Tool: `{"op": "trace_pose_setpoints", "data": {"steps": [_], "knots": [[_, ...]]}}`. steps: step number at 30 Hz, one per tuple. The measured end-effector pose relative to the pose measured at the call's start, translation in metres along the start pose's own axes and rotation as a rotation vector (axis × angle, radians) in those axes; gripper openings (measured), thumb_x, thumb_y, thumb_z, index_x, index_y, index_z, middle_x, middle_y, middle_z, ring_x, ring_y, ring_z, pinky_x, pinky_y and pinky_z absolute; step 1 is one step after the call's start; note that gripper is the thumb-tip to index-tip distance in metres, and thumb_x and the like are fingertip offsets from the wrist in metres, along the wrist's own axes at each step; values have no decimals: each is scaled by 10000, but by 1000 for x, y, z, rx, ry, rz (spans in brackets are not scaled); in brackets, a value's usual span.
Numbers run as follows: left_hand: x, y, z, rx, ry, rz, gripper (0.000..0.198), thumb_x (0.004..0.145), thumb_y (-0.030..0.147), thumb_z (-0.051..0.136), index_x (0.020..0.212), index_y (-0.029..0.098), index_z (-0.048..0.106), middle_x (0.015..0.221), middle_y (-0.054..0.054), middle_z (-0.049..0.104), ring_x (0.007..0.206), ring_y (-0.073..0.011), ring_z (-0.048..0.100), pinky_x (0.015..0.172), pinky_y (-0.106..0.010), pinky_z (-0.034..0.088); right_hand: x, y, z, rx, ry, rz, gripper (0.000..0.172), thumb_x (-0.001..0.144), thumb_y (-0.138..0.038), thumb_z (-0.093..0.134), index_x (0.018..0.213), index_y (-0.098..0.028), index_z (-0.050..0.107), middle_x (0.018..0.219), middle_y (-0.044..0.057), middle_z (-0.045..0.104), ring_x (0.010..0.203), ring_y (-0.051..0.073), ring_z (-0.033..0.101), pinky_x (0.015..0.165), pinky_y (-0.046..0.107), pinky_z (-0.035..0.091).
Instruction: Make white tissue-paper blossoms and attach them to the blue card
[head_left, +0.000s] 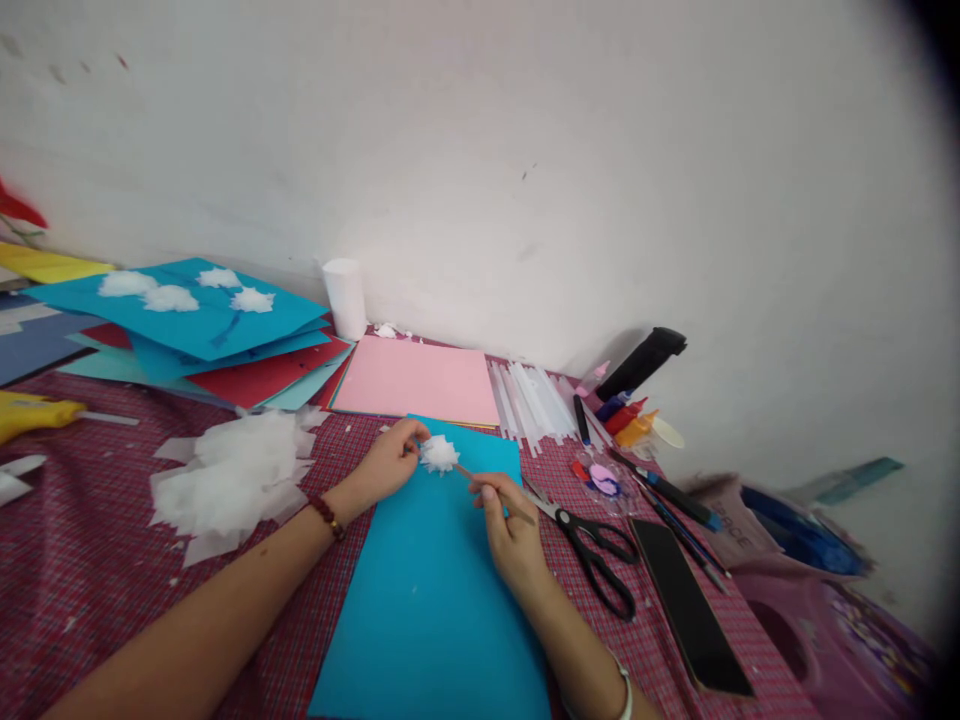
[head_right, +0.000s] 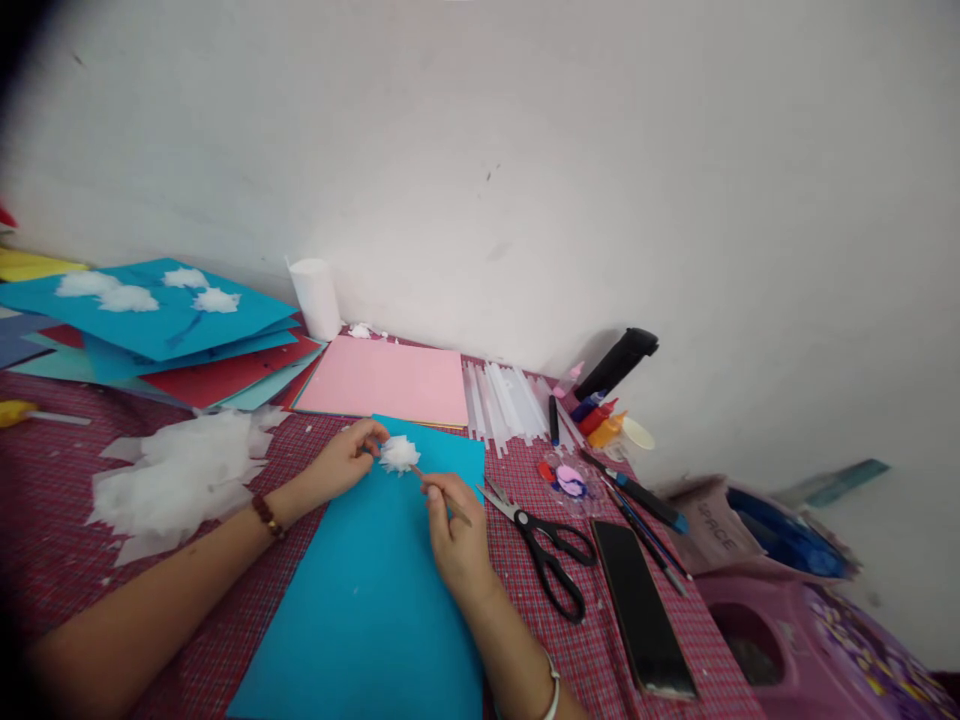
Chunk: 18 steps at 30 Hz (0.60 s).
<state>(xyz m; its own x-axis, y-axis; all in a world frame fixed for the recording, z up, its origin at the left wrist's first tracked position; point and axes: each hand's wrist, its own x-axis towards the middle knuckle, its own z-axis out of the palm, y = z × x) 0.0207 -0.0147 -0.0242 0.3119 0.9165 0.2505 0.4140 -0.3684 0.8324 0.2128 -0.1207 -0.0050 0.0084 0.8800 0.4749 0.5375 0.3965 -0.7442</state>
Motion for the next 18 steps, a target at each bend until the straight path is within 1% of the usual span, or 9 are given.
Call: {"op": "trace_pose_setpoints", "data": {"steps": [3, 5, 7, 9, 12, 15, 18], "knots": [[1, -6, 2, -88, 19, 10, 439, 633, -17, 402, 1003, 161, 558, 978, -43, 624, 875, -158, 600, 739, -264, 471, 3, 4, 2, 29, -47, -2, 217, 940, -253, 440, 1003, -226, 646, 943, 51, 676, 806, 176, 632, 728, 313, 499], [2, -8, 2, -126, 36, -18, 406, 674, 24, 432, 1039, 155, 553, 1020, -59, 632, 928, -170, 609, 818, -296, 484, 3, 4, 3, 28, -97, -28, 210, 934, -247, 458, 1001, -231, 656, 939, 46, 685, 841, 180, 631, 765, 321, 490], [3, -7, 0, -139, 30, -48, 337, 737, 97, 462, 1056, 145, 559, 1032, -73, 645, 960, -184, 615, 871, -322, 480, 2, 4, 2, 29, -115, -51, 196, 928, -245, 476, 979, -232, 665, 893, 37, 690, 851, 184, 627, 790, 329, 476], [5, -1, -2, -120, 12, -60, 300, 810, 208, 470, 1087, 140, 565, 1079, -89, 650, 1003, -203, 610, 903, -341, 472, 2, 4, 1, 56, -78, -40, 195, 931, -256, 474, 958, -229, 665, 859, 32, 686, 831, 183, 626, 783, 328, 472], [9, 9, 1, -35, -32, -8, 376, 878, 346, 441, 1171, 136, 547, 1199, -115, 613, 1109, -229, 565, 970, -375, 433, 5, 5, -2, 175, 40, 62, 219, 944, -299, 450, 950, -219, 654, 826, 30, 681, 759, 174, 631, 713, 306, 490], [9, 16, 13, 91, -96, 92, 405, 885, 333, 458, 1231, 132, 524, 1263, -133, 569, 1176, -237, 513, 1031, -403, 378, 12, 9, -4, 298, 151, 190, 247, 941, -352, 447, 927, -202, 643, 771, 28, 678, 692, 171, 631, 647, 288, 501], [4, 18, 24, 217, -185, 195, 421, 854, 248, 520, 1260, 139, 520, 1294, -137, 541, 1223, -246, 464, 1064, -421, 341, 18, 12, -6, 367, 185, 269, 266, 924, -390, 465, 899, -188, 636, 725, 26, 674, 653, 176, 629, 614, 289, 505]]}}
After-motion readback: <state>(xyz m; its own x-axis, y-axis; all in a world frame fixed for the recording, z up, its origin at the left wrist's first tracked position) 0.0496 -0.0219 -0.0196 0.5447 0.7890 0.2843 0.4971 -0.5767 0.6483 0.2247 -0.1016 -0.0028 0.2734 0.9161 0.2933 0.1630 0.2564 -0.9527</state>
